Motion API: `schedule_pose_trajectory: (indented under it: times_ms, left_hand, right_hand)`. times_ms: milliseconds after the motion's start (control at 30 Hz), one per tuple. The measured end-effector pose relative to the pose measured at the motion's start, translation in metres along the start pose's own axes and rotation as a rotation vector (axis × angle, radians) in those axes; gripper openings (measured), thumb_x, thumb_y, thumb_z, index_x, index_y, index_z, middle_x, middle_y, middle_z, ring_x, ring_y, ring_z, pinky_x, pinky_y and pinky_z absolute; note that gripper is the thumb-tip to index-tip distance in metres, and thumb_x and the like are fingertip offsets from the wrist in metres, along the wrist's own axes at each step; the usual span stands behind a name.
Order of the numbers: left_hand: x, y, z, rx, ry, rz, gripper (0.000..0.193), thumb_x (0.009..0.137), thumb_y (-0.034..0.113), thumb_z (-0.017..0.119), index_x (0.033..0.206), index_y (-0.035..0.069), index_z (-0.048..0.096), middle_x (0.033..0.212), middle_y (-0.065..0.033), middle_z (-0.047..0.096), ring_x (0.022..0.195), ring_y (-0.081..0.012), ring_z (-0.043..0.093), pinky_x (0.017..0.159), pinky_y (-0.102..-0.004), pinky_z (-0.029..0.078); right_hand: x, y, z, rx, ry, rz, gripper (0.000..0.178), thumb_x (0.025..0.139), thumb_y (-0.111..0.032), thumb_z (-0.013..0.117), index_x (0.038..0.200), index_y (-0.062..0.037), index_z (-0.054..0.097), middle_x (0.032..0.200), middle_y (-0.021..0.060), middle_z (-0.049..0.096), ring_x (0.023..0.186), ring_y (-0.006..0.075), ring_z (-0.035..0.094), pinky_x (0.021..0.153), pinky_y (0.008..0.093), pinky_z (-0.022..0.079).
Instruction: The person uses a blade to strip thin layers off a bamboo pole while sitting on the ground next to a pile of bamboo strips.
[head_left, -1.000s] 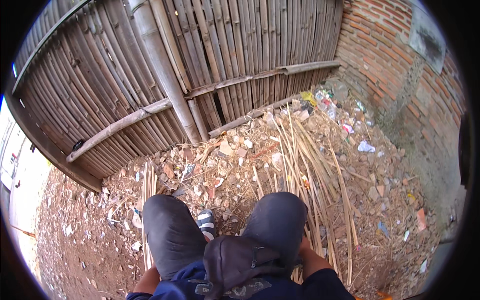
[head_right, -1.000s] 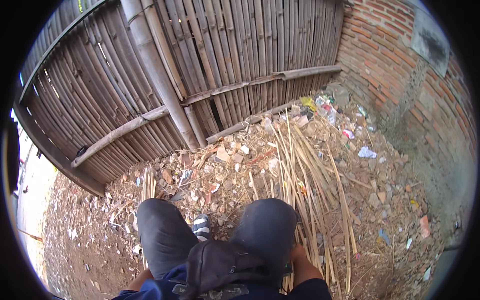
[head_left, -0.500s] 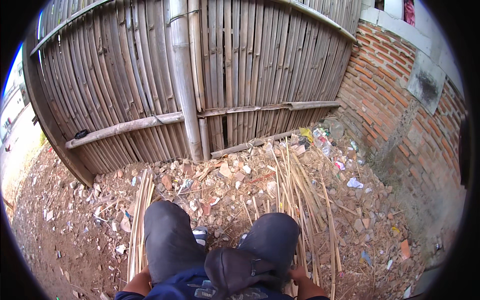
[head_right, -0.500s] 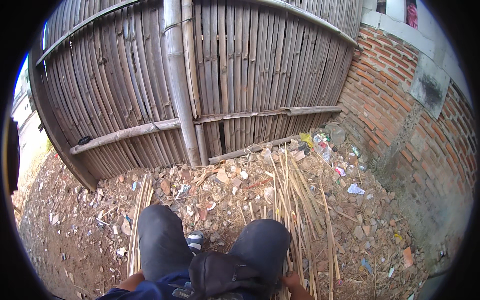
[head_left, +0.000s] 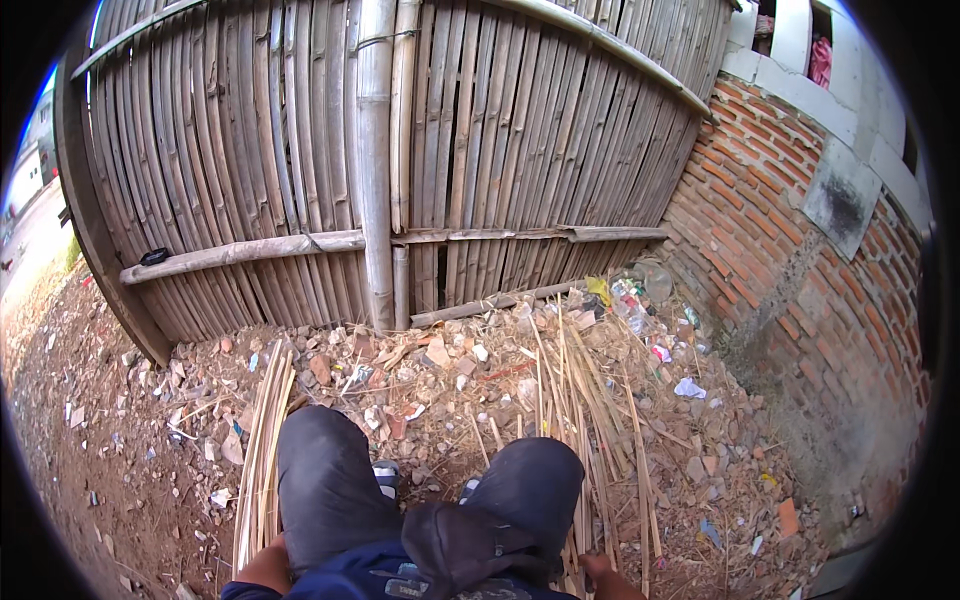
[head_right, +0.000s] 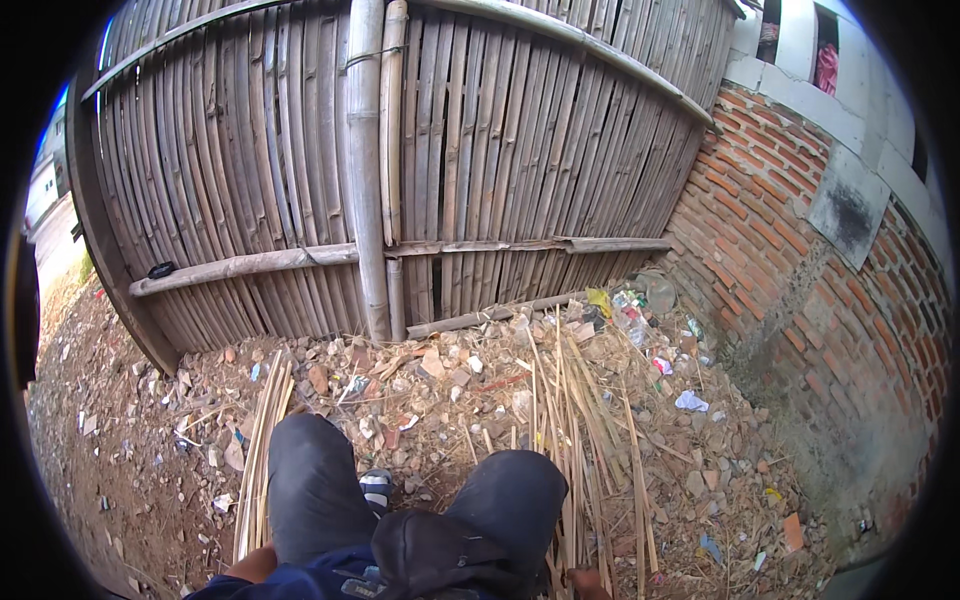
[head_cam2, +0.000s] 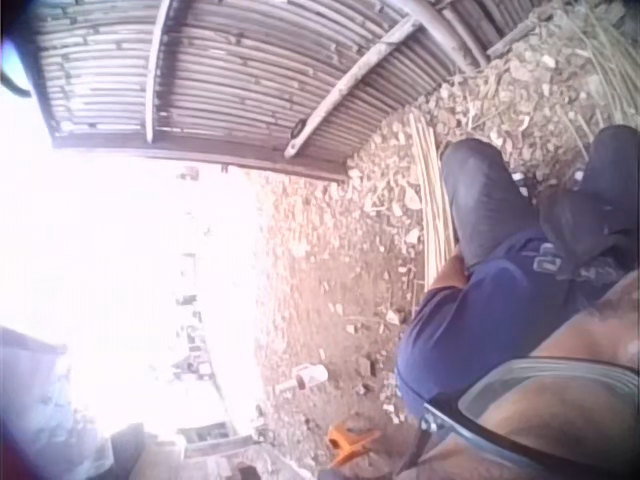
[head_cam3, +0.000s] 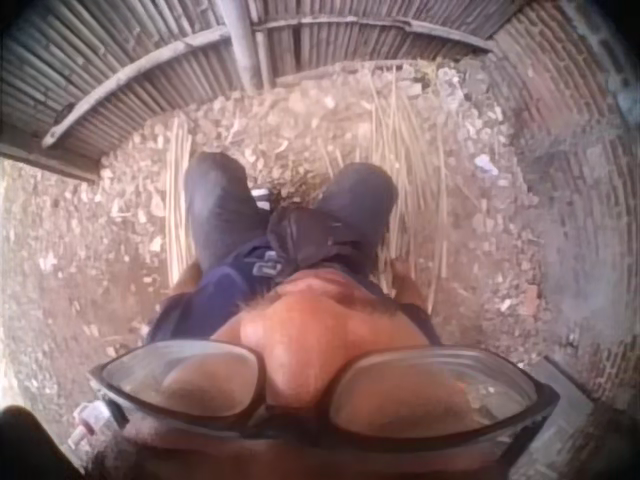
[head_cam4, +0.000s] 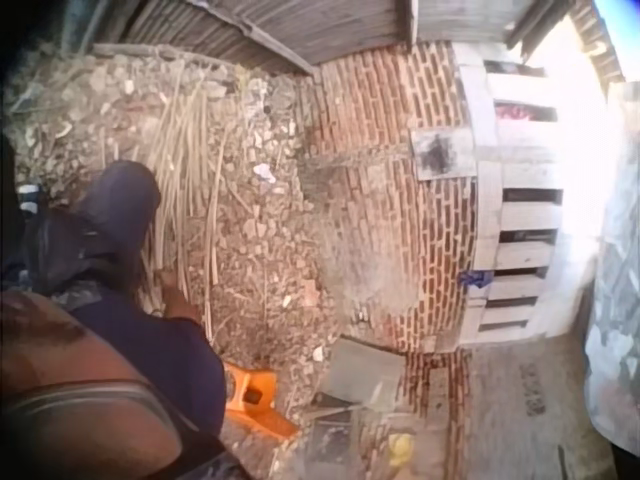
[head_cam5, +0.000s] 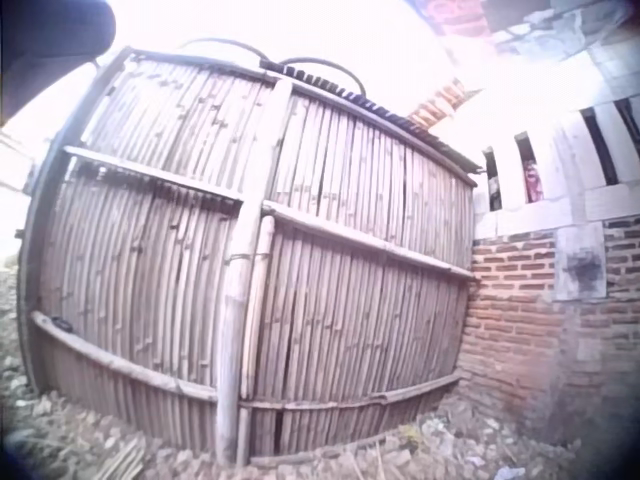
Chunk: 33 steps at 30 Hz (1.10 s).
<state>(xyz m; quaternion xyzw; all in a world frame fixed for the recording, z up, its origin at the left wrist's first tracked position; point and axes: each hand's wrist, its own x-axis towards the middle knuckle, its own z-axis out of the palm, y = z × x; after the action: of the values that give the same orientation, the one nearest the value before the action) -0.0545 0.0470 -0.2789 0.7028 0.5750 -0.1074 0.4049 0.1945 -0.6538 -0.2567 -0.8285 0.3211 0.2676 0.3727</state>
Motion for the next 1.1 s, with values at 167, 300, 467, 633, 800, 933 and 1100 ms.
schedule_pose_trajectory:
  times_ms: [167, 300, 467, 633, 800, 933, 1100]
  left_hand:
    - [0.004, -0.004, 0.005, -0.024, -0.016, -0.002, 0.049, 0.094, 0.025, 0.068, 0.133, -0.001, 0.056, 0.120, -0.0185, 0.068, 0.112, -0.0290, 0.066, 0.092, -0.0403, 0.054]
    - [0.003, -0.006, 0.008, -0.045, -0.029, -0.007, 0.048, 0.094, 0.025, 0.068, 0.133, -0.001, 0.056, 0.119, -0.0184, 0.068, 0.112, -0.0288, 0.066, 0.092, -0.0401, 0.054]
    - [0.003, -0.010, 0.007, -0.055, -0.041, 0.003, 0.048, 0.094, 0.025, 0.068, 0.132, -0.001, 0.057, 0.119, -0.0182, 0.069, 0.112, -0.0285, 0.066, 0.092, -0.0400, 0.054]
    - [0.003, -0.018, 0.004, -0.077, -0.043, 0.005, 0.047, 0.094, 0.025, 0.068, 0.132, -0.001, 0.057, 0.118, -0.0180, 0.069, 0.111, -0.0282, 0.066, 0.091, -0.0398, 0.054]
    - [0.007, -0.029, 0.009, -0.093, -0.057, 0.003, 0.047, 0.094, 0.025, 0.068, 0.132, -0.001, 0.057, 0.118, -0.0177, 0.069, 0.111, -0.0279, 0.066, 0.091, -0.0397, 0.054]
    - [0.002, -0.035, 0.008, -0.100, -0.056, 0.000, 0.047, 0.094, 0.024, 0.068, 0.132, -0.001, 0.058, 0.117, -0.0176, 0.069, 0.110, -0.0277, 0.066, 0.091, -0.0395, 0.054]
    - [-0.009, -0.033, 0.006, -0.118, -0.059, 0.001, 0.046, 0.094, 0.024, 0.068, 0.131, -0.001, 0.058, 0.117, -0.0174, 0.069, 0.110, -0.0274, 0.067, 0.091, -0.0394, 0.054]
  right_hand:
    - [-0.043, -0.026, 0.000, -0.013, 0.053, -0.014, 0.056, 0.071, -0.021, 0.077, 0.119, 0.0064, 0.066, 0.107, 0.0201, 0.071, 0.096, 0.0322, 0.070, 0.085, 0.0440, 0.054]
    - [-0.052, -0.026, -0.008, 0.001, 0.018, -0.072, 0.075, 0.069, -0.027, 0.084, 0.128, 0.0099, 0.059, 0.118, 0.0256, 0.067, 0.109, 0.0350, 0.068, 0.090, 0.0438, 0.054]
    - [-0.033, -0.008, -0.019, -0.236, 0.063, -0.169, 0.083, 0.064, -0.032, 0.089, 0.129, 0.0109, 0.058, 0.118, 0.0268, 0.069, 0.108, 0.0369, 0.069, 0.094, 0.0429, 0.054]
    - [-0.078, -0.024, -0.019, -0.226, 0.087, -0.224, 0.075, 0.069, -0.035, 0.089, 0.123, 0.0096, 0.062, 0.116, 0.0264, 0.069, 0.108, 0.0359, 0.068, 0.093, 0.0443, 0.053]
    - [-0.068, -0.009, -0.020, -0.129, 0.072, -0.203, 0.069, 0.075, -0.028, 0.087, 0.127, 0.0074, 0.057, 0.106, 0.0222, 0.070, 0.102, 0.0353, 0.069, 0.089, 0.0447, 0.054]
    - [-0.063, 0.005, -0.019, 0.046, 0.091, -0.094, 0.062, 0.077, -0.022, 0.083, 0.126, 0.0049, 0.055, 0.101, 0.0201, 0.070, 0.099, 0.0336, 0.070, 0.088, 0.0448, 0.055]
    - [-0.044, 0.039, -0.022, -0.176, 0.543, -0.427, 0.046, 0.066, -0.015, 0.080, 0.106, 0.0014, 0.064, 0.095, 0.0222, 0.068, 0.092, 0.0407, 0.068, 0.083, 0.0473, 0.053]
